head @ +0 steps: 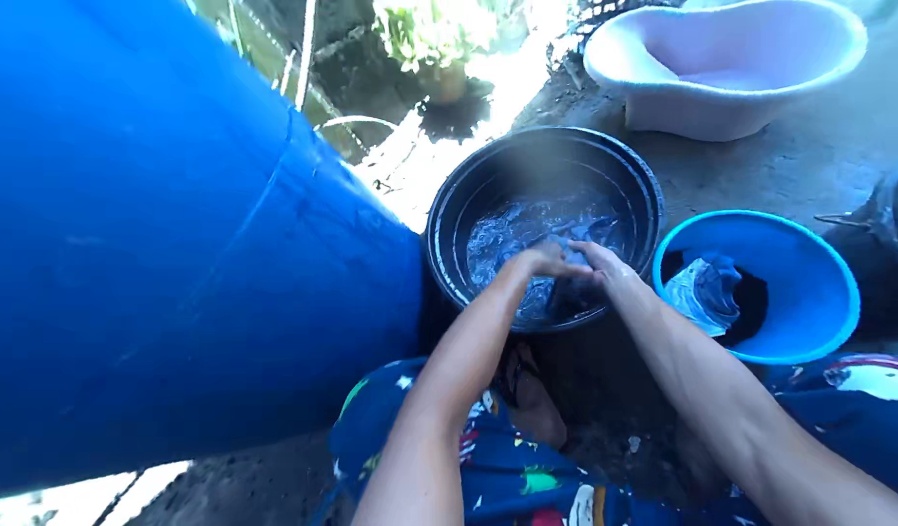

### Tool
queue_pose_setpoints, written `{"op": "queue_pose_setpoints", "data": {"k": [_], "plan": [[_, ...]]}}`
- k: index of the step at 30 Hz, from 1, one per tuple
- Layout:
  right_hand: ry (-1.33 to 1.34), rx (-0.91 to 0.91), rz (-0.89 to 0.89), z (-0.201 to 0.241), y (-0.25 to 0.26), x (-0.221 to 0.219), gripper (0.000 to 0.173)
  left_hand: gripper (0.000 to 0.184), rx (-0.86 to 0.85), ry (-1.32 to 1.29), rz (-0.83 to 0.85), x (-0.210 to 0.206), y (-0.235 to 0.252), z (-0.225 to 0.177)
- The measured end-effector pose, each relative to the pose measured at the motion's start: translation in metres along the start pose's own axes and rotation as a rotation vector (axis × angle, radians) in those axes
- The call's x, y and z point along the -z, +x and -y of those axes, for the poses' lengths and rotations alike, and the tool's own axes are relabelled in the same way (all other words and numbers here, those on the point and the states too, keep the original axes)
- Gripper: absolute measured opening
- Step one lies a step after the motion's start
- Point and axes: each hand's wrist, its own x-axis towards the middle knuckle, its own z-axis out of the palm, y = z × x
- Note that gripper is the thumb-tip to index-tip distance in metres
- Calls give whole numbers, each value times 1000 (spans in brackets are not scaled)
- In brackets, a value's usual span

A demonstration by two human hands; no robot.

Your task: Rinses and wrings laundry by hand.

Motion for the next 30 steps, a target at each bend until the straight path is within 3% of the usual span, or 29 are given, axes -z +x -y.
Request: {"op": "queue_pose_setpoints", "data": {"k": [3,5,8,10,12,14,16,20,23,25,27,28,30], "plan": [[-1,185,249,32,-13,-6,36,108,-62,-286,-332,-31,1,-2],[96,320,465,49,-19,-9,41,91,-57,-550,-533,-31,-5,0],[287,459,625,83,-46,-36,43,61,-6,-781,-651,12,-24,-10],[265,573,626,103,-56,-39,41,49,-10,-601,-687,54,-45,-17],[0,648,559,118,-53,-26,46,50,-37,-306,-844,100,-71,-25],[-250,608,596,122,-48,-9,52,58,-61,16,-1026,141,-86,-43],[-436,529,578,106,-37,-2,57,59,-65,259,-1080,152,-85,-55],[-1008,448,222,95,9,10,53,59,-40,254,-964,122,-36,-44],[-1238,280,-79,88,16,14,39,73,148,173,-706,61,19,-5],[-1255,224,-124,81,21,16,35,90,276,164,-412,-1,57,34],[-1271,188,-102,75,32,16,34,89,387,183,-104,-51,88,57],[-1299,184,-78,71,38,18,34,83,420,192,-33,-65,93,58],[-1339,267,-20,57,56,26,37,67,426,166,-63,-64,92,50]]}}
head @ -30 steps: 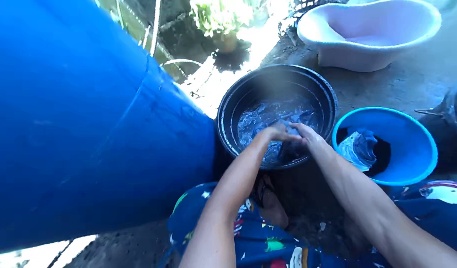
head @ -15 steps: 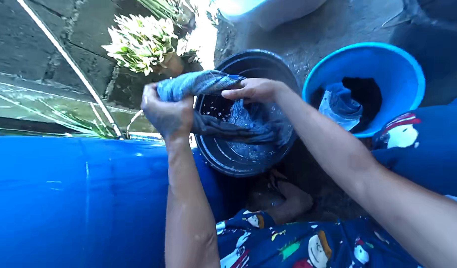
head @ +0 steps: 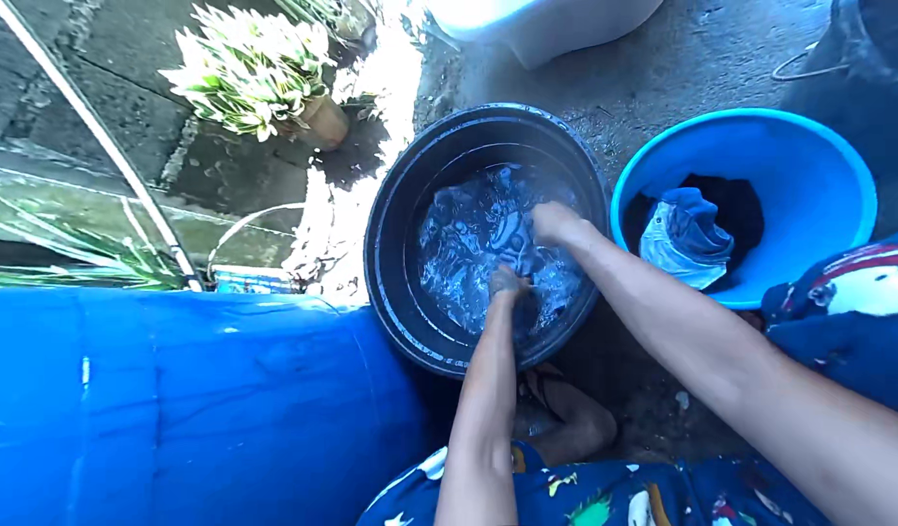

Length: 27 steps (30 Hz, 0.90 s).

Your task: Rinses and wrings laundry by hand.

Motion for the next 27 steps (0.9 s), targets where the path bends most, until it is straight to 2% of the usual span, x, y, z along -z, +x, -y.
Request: {"op": "queue_pose_setpoints", "data": {"k": [2,5,7,8,9,11,12,14,17,20,23,25,27], "plan": [[-15,148,-50,-12,12,-18,59,53,-75,-68,-147,25,-9,2],[46,310,-175,-12,20,-31,116,42,-277,-122,-437,92,-41,-1],[167,419,-334,-6,22,-41,131,39,-369,-189,-570,132,-77,-7],[269,488,-416,2,22,-42,129,38,-415,-229,-628,148,-99,-10],[378,537,-477,12,21,-38,118,37,-469,-263,-698,161,-121,-13],[491,535,-500,33,2,-26,84,36,-562,-336,-837,177,-158,-15],[488,517,-478,40,-7,-22,72,35,-590,-378,-902,183,-173,-14],[371,481,-455,39,-13,-26,63,33,-613,-466,-1009,194,-198,-8],[277,454,-552,33,-12,-40,44,33,-648,-546,-1045,207,-225,2],[392,510,-369,34,-11,-15,35,33,-660,-602,-1103,206,-218,23],[535,516,-185,25,-31,20,42,35,-620,-727,-1072,203,-198,53],[549,534,-150,16,-35,32,48,35,-599,-882,-1007,201,-189,67],[517,522,-179,9,-31,35,46,35,-617,-1029,-956,203,-187,67]]}}
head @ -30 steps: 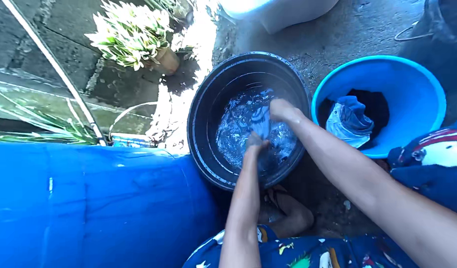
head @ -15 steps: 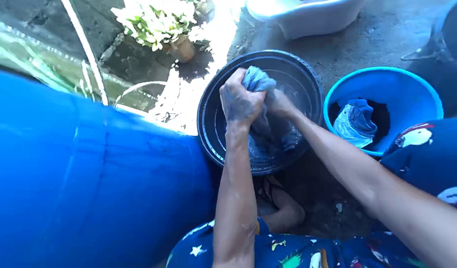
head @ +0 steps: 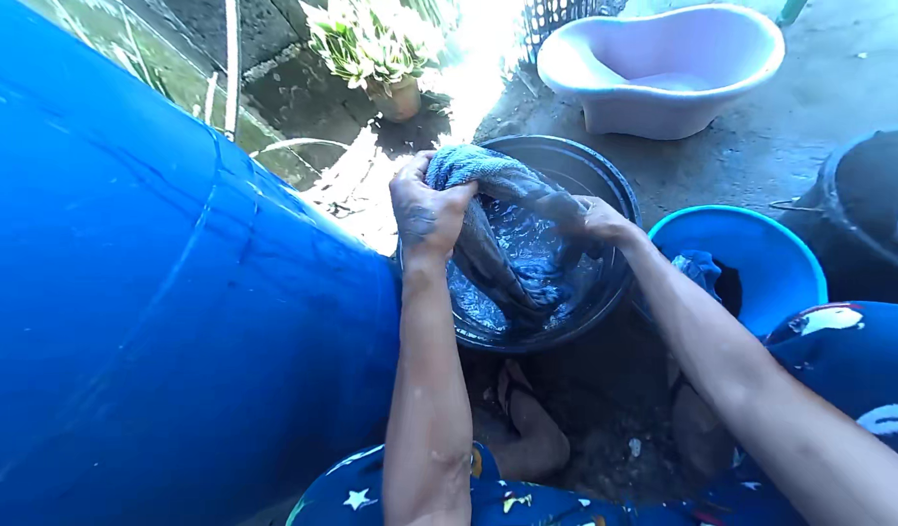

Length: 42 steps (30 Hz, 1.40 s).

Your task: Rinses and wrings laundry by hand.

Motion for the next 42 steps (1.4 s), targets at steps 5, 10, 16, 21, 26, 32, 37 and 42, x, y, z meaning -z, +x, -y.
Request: {"op": "queue_pose_setpoints", "data": {"k": [5,10,16,21,26,32,37,42], "plan": [[-16,-39,-53,29,5,1,39,34,180,-361,-118,2,16,16],[353,212,-156,98,17,21,53,26,549,-445,-94,18,8,75],[500,362,9,163,45,4,33,81,377,-65,617,-58,-37,114],[489,296,210,164,41,-31,28,93,250,-460,412,-78,-41,85],[714,422,415,167,44,-21,24,79,127,-689,626,-63,-21,62],[838,237,614,164,69,-11,32,46,232,-1072,557,-111,-28,59],[890,227,593,127,72,0,80,27,320,-1393,653,-136,-35,68],[911,210,317,106,3,-33,79,25,335,-1733,945,-143,-45,55]]}}
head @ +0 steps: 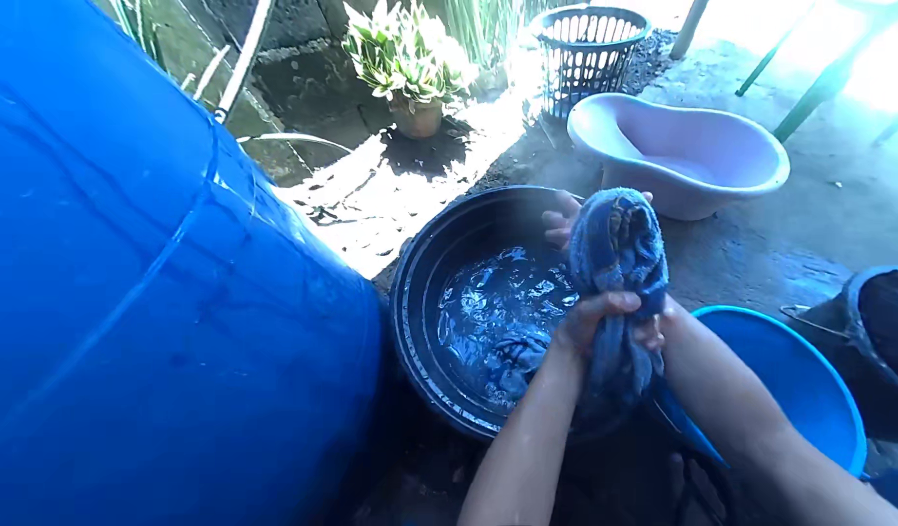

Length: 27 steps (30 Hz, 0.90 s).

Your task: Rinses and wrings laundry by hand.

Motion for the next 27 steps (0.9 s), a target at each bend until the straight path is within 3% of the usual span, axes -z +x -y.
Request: {"op": "queue_pose_setpoints", "data": {"k": [1,3,5,7,8,10,11,15,18,20,24,27], "plan": [[-69,-1,-29,2,-4,-15,84,31,12,-70,73,1,1,3],[-112,77,77,-4,6,-17,93,36,-16,-170,147,6,1,6],[5,151,146,-14,8,-3,92,30,-42,-185,90,9,-3,8],[236,93,192,-11,22,8,67,29,-18,-122,5,8,-8,9],[253,13,300,-4,45,19,54,28,-3,-59,-29,7,-10,5],[95,-234,571,17,89,42,39,26,13,88,-113,7,-14,-3],[-67,-337,593,29,97,46,33,30,25,165,-174,8,-15,-7],[-722,-608,209,48,98,41,9,23,93,426,-553,6,-2,-13],[-1252,-752,-123,26,98,29,15,38,172,606,-931,10,10,-1],[-1476,-764,-325,1,97,26,22,42,151,733,-1084,21,13,11],[-1771,-553,-667,-34,89,3,32,38,157,1218,-1093,33,-2,20],[-1704,-428,-734,-40,87,-1,35,45,248,1474,-1145,28,-11,15]]}}
